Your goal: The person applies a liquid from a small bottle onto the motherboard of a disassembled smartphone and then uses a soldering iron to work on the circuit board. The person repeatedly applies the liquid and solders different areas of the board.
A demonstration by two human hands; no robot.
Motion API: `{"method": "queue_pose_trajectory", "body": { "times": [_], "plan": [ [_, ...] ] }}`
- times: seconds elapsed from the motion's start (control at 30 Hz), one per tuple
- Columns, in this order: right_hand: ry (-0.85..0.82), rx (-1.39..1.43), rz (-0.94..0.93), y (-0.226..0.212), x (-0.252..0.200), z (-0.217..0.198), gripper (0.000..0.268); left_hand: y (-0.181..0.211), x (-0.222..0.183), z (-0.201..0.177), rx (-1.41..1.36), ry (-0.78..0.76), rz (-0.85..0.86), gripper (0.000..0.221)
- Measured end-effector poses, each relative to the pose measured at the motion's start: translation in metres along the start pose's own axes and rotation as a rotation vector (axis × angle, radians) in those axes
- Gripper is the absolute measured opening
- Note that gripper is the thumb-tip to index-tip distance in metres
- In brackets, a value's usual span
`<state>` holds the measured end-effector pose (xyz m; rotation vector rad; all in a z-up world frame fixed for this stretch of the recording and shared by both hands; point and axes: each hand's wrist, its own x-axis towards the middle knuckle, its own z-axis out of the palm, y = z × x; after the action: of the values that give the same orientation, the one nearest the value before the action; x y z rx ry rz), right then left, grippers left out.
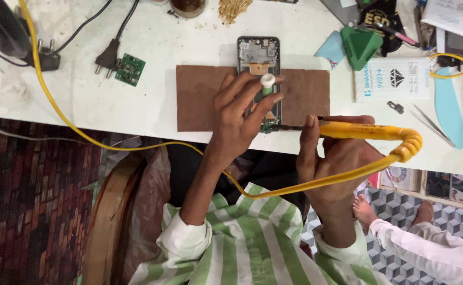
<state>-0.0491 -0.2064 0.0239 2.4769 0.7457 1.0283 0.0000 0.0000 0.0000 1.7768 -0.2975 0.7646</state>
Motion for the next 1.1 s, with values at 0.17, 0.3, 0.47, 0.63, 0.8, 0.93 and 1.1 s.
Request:
{"method": "queue_pose_trajectory", "body": {
  "times": [0.17, 0.3, 0.47, 0.63, 0.8, 0.93, 1.1],
  "plan": [
    [0.088, -0.133, -0.026, -0.002, 0.021, -0.012, 0.056, 0.001, 0.000, -0.001, 0.028, 0.009, 0.013, 0.025],
    [0.238, -0.089, -0.082, -0.001, 0.043, -0.011, 0.036, 0.002, 0.001, -0.003, 0.040, 0.003, 0.046, 0.025],
    [-0.003, 0.843, 0.502, -0.013, 0.055, -0.029, 0.014, 0.001, 0.002, -0.003, 0.044, -0.003, 0.057, 0.027],
    [0.172, 0.974, 0.592, -0.019, 0.028, -0.009, 0.016, -0.001, 0.004, -0.003, 0.059, -0.013, 0.082, 0.026],
    [0.770, 0.964, 0.891, -0.015, -0.009, 0.026, 0.025, -0.001, 0.001, -0.002, 0.064, 0.006, 0.072, 0.025],
    [1.119, 1.054, 1.208, -0.022, -0.008, 0.048, 0.029, -0.003, 0.000, -0.001, 0.071, 0.023, 0.089, 0.025],
    [1.156, 1.382, 1.626, -0.028, -0.015, 0.076, 0.037, -0.007, -0.001, 0.004, 0.081, 0.031, 0.092, 0.025]
  ]
}}
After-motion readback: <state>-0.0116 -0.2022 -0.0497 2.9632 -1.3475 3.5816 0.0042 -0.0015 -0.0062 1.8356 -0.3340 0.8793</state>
